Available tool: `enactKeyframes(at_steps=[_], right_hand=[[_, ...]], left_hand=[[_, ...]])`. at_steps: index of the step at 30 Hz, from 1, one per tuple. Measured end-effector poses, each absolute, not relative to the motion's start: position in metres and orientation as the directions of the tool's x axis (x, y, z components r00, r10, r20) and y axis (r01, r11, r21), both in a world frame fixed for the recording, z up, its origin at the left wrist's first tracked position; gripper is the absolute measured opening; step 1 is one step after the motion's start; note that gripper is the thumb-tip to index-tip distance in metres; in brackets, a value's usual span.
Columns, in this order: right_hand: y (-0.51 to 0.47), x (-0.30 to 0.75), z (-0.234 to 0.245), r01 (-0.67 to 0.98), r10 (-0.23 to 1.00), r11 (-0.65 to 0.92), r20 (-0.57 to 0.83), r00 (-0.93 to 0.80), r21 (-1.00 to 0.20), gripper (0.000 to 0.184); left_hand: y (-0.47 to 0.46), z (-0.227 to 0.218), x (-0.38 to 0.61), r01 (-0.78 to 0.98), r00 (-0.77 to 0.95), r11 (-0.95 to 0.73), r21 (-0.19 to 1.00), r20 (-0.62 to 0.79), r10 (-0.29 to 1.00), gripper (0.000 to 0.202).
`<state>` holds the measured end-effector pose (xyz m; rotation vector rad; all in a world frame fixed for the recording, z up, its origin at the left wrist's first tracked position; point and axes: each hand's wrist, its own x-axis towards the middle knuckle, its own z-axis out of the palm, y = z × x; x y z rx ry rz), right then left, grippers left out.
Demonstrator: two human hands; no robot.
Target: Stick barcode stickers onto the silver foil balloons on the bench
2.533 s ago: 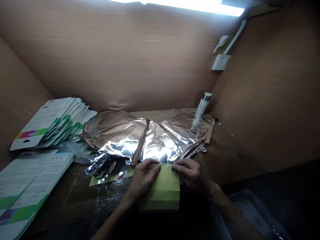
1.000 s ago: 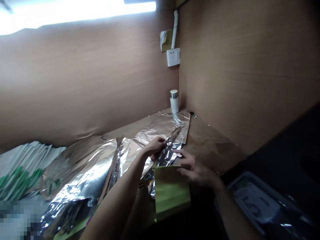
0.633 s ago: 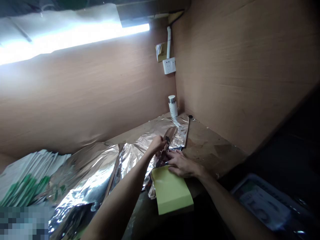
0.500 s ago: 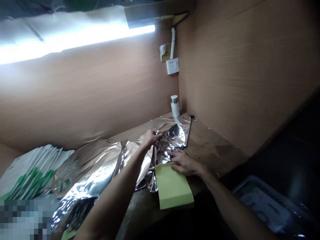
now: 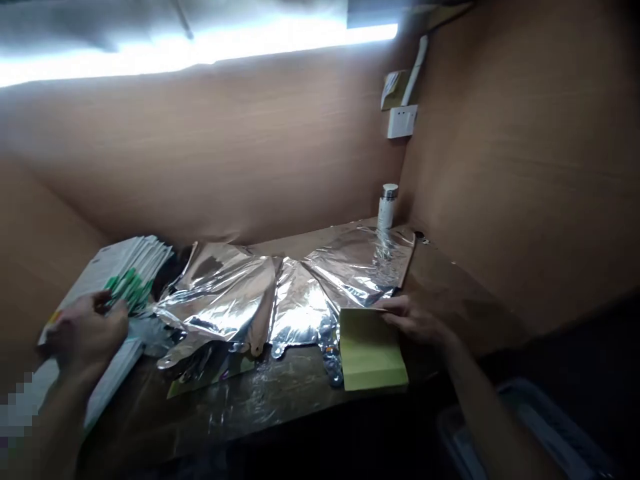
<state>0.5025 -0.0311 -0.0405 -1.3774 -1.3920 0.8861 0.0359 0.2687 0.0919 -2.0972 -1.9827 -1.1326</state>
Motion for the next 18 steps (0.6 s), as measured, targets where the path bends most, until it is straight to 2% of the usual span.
enactKeyframes(at_steps=[1,2,3,4,5,7,9,12,15,18], right_hand=[[-0.037,0.492,-0.032,0.268,0.986,0.121,0.148,0.082,-0.956,0.033],[-0.042,0.479,-0.022,0.271,0.98,0.162,0.186,0.067,-0.949,0.032],[-0.046,0.465,-0.013,0.301,0.97,0.217,0.24,0.042,-0.929,0.031],[-0.049,0.451,-0.004,0.345,0.954,0.281,0.3,0.002,-0.896,0.03],[-0.052,0.437,0.004,0.387,0.936,0.34,0.349,-0.049,-0.857,0.03],[-0.055,0.413,0.016,0.435,0.92,0.388,0.369,-0.132,-0.812,0.033],[-0.057,0.395,0.022,0.45,0.933,0.36,0.321,-0.164,-0.817,0.035],[-0.059,0.382,0.021,0.477,0.951,0.308,0.27,-0.149,-0.823,0.036],[-0.06,0.378,0.019,0.493,0.955,0.295,0.256,-0.148,-0.819,0.037],[-0.06,0.375,0.022,0.49,0.947,0.32,0.254,-0.197,-0.811,0.04]], left_hand=[[0.245,0.088,0.049,0.807,-0.051,-0.304,0.506,0.573,0.818,0.043],[0.218,0.084,0.067,0.679,0.02,-0.406,0.612,0.537,0.843,0.045],[0.192,0.08,0.086,0.511,0.224,-0.451,0.732,0.393,0.892,0.046],[0.167,0.075,0.106,0.38,0.5,-0.428,0.82,0.207,0.841,0.052],[0.145,0.07,0.124,0.262,0.665,-0.376,0.889,0.116,0.738,0.061],[0.113,0.061,0.152,0.213,0.873,-0.242,0.947,-0.074,0.482,0.068],[0.1,0.054,0.167,0.235,0.93,-0.186,0.954,-0.164,0.33,0.062],[0.1,0.049,0.172,0.246,0.954,-0.164,0.955,-0.208,0.218,0.047],[0.105,0.051,0.169,0.248,0.963,-0.133,0.96,-0.23,0.138,0.044],[0.107,0.052,0.167,0.307,0.951,-0.083,0.948,-0.308,0.005,0.046]])
